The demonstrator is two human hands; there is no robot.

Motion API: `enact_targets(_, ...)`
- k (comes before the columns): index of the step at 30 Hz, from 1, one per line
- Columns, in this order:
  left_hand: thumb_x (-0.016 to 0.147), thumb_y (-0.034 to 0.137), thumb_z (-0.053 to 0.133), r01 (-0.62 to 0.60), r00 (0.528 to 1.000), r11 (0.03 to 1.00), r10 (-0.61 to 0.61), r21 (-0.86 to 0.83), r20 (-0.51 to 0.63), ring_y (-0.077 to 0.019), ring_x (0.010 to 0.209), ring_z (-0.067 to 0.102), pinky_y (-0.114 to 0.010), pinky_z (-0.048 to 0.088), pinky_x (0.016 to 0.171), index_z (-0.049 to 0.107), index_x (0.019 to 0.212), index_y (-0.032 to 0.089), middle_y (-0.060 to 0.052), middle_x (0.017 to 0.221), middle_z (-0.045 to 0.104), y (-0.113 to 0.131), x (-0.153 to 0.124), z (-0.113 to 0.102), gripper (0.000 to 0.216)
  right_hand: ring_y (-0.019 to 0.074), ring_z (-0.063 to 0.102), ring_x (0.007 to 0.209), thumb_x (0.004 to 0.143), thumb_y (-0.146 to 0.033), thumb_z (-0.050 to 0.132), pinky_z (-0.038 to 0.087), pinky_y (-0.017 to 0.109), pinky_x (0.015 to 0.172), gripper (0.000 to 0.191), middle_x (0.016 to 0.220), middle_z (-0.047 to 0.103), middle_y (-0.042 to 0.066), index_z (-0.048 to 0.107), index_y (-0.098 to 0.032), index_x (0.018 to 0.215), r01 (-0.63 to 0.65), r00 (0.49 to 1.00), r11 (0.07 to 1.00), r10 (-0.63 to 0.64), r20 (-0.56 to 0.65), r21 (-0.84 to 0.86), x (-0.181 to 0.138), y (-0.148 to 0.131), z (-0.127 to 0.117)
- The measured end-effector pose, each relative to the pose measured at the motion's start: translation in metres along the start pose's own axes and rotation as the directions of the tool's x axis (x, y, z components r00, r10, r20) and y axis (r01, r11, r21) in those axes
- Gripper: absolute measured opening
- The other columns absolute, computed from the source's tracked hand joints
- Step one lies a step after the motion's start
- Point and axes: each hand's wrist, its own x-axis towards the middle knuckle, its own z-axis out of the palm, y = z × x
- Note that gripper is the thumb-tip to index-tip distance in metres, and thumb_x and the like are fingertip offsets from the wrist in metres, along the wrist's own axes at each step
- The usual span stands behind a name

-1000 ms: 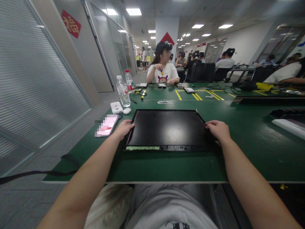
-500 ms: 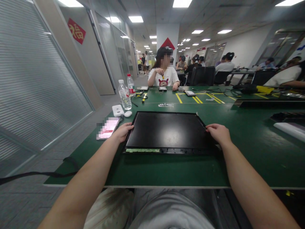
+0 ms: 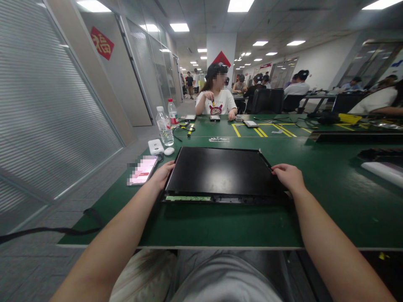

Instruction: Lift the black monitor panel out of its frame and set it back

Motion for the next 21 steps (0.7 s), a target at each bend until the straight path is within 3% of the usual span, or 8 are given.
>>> enact_targets(5, 0.083, 0.009, 0.084, -0.044, 0.999, 0.996, 0.042, 0.08, 0.027, -0.0148, 0.048, 0.069, -0.024, 0.057, 0.048, 0.044, 0.159, 0.026, -0.003, 0.09, 0.08, -0.0012, -0.0007, -0.0023, 0.087, 0.0271, 0.072, 0.086, 0.07, -0.028, 0.064, 0.054, 0.037, 0.079, 0.021, 0.081, 0.079, 0.005, 0.082, -0.026, 0.081, 0.004, 1.0, 1.0, -0.004, 0.002, 0.001, -0.0003, -0.0011, -0.0002)
enact_targets(13, 0.085, 0.007, 0.08, -0.026, 0.99, 0.998, 0.018, 0.05, 0.141, -0.0148, 0.049, 0.069, -0.023, 0.057, 0.048, 0.063, 0.137, 0.018, -0.002, 0.079, 0.079, 0.0026, -0.0048, -0.0033, 0.055, 0.0276, 0.073, 0.091, 0.073, -0.027, 0.063, 0.054, 0.037, 0.082, 0.024, 0.085, 0.08, 0.006, 0.083, -0.025, 0.085, -0.038, 0.999, 0.999, 0.038, 0.032, -0.022, -0.0038, -0.0078, -0.0046)
enact_targets(16, 0.087, 0.006, 0.077, -0.045, 0.991, 0.997, 0.037, 0.064, 0.13, -0.0158, 0.05, 0.07, -0.024, 0.058, 0.049, 0.068, 0.128, 0.014, -0.003, 0.074, 0.077, 0.0023, -0.0067, -0.0013, 0.043, 0.0284, 0.073, 0.092, 0.073, -0.026, 0.063, 0.054, 0.037, 0.081, 0.024, 0.086, 0.08, 0.006, 0.083, -0.025, 0.086, -0.026, 0.999, 0.999, 0.027, 0.023, -0.032, -0.0034, -0.0072, -0.0038)
enact_targets(21, 0.08, 0.003, 0.076, -0.092, 0.992, 0.99, 0.082, 0.106, 0.094, -0.0191, 0.056, 0.073, -0.024, 0.056, 0.049, 0.073, 0.123, 0.012, -0.006, 0.075, 0.079, 0.0025, -0.0081, 0.0016, 0.043, 0.0284, 0.073, 0.091, 0.071, -0.026, 0.065, 0.053, 0.036, 0.079, 0.022, 0.084, 0.08, 0.006, 0.083, -0.025, 0.083, -0.011, 1.0, 1.0, 0.011, 0.002, -0.017, -0.0024, -0.0043, -0.0014)
